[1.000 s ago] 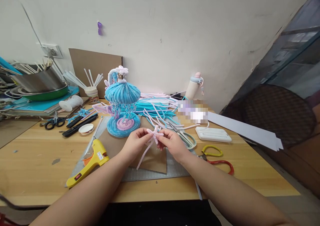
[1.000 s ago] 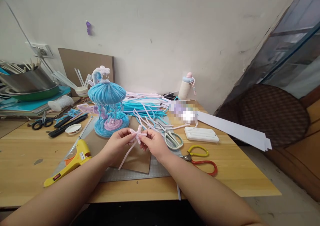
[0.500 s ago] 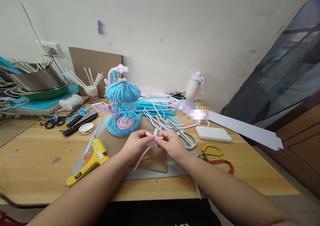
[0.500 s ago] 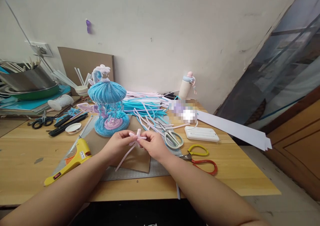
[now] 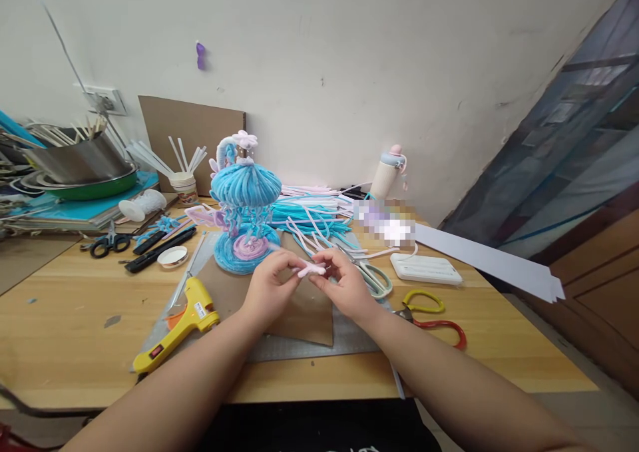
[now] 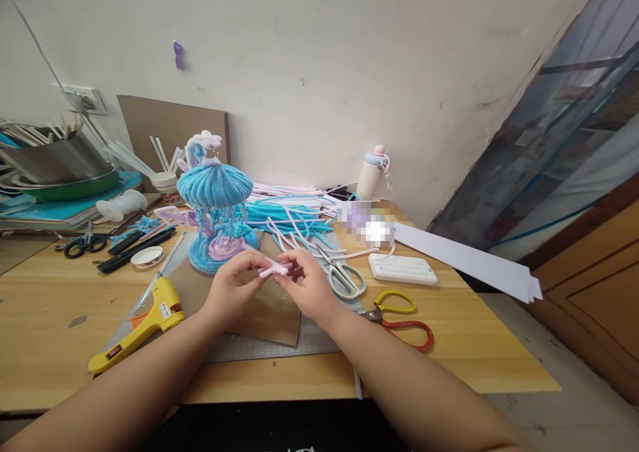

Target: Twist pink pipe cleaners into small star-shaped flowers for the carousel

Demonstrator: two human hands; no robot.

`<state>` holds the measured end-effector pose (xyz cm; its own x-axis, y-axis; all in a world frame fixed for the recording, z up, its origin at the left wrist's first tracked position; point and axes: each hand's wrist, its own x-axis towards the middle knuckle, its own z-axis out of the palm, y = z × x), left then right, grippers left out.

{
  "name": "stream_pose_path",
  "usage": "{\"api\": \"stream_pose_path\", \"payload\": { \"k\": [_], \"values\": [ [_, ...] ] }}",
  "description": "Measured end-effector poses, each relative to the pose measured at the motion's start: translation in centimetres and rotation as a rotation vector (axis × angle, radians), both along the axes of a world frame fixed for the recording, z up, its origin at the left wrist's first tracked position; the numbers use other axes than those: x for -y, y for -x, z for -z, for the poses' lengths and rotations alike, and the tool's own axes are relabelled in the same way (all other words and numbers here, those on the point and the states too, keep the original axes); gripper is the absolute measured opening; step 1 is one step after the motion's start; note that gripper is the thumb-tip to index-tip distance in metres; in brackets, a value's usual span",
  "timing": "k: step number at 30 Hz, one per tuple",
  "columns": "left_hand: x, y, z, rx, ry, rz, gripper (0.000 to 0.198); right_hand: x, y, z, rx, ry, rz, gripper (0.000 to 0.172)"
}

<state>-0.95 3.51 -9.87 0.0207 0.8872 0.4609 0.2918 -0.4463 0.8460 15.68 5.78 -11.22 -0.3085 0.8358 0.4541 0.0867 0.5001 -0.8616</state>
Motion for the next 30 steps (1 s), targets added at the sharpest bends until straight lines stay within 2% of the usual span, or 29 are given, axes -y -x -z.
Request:
{"api": "stream_pose_path", "payload": {
  "k": [2, 5, 8, 10, 12, 14, 16, 18, 20, 23, 25, 30],
  "values": [
    [0.2, 0.1, -0.3, -0.112, -0.119, 0.013, 0.006, 0.1, -0.2, -0.3, 0.031, -0.098, -0.002, 0.017],
    [0.3, 0.1, -0.5, -0.2, -0.186, 0.021, 0.01, 0.2, -0.4, -0.6, 0.042, -0.201, -0.008, 0.01],
    [0.4, -0.1, -0.8, -0.185, -0.162, 0.021, 0.008, 0.1, -0.4, -0.5, 0.049, -0.167, -0.023, 0.008],
    [0.7, 0.0, -1.1, -0.133, -0.148, -0.023, 0.008, -0.1, -0.3, -0.2, -0.015, 0.003, -0.002, 0.012],
    [1.1, 0.1, -1.2, -0.052, -0.174, -0.15, 0.01, -0.3, 0.0, 0.0, -0.172, 0.245, 0.011, 0.018],
    [1.4, 0.3, -1.1, 0.036, -0.23, -0.306, 0.011, -0.6, 0.1, 0.1, -0.369, 0.471, -0.027, 0.021],
    [1.4, 0.3, -0.8, 0.096, -0.231, -0.363, 0.011, -0.8, 0.1, 0.1, -0.514, 0.639, -0.092, 0.02],
    [1.0, 0.1, -0.3, 0.149, -0.113, -0.279, 0.016, -0.8, 0.1, -0.1, -0.594, 0.767, -0.163, 0.018],
    [0.4, -0.1, 0.1, 0.248, 0.081, -0.13, 0.026, -0.7, 0.0, -0.1, -0.618, 0.856, -0.233, 0.017],
    [-0.6, -0.4, 0.5, 0.349, 0.366, 0.106, 0.026, -0.5, 0.1, -0.1, -0.594, 0.924, -0.312, 0.017],
    [-0.9, -0.3, 0.7, 0.397, 0.445, 0.201, 0.025, -0.3, 0.2, -0.2, -0.545, 0.957, -0.353, 0.017],
    [-0.9, 0.0, 1.0, 0.459, 0.494, 0.266, 0.024, -0.1, 0.0, -0.2, -0.44, 0.97, -0.433, 0.018]
  ]
}}
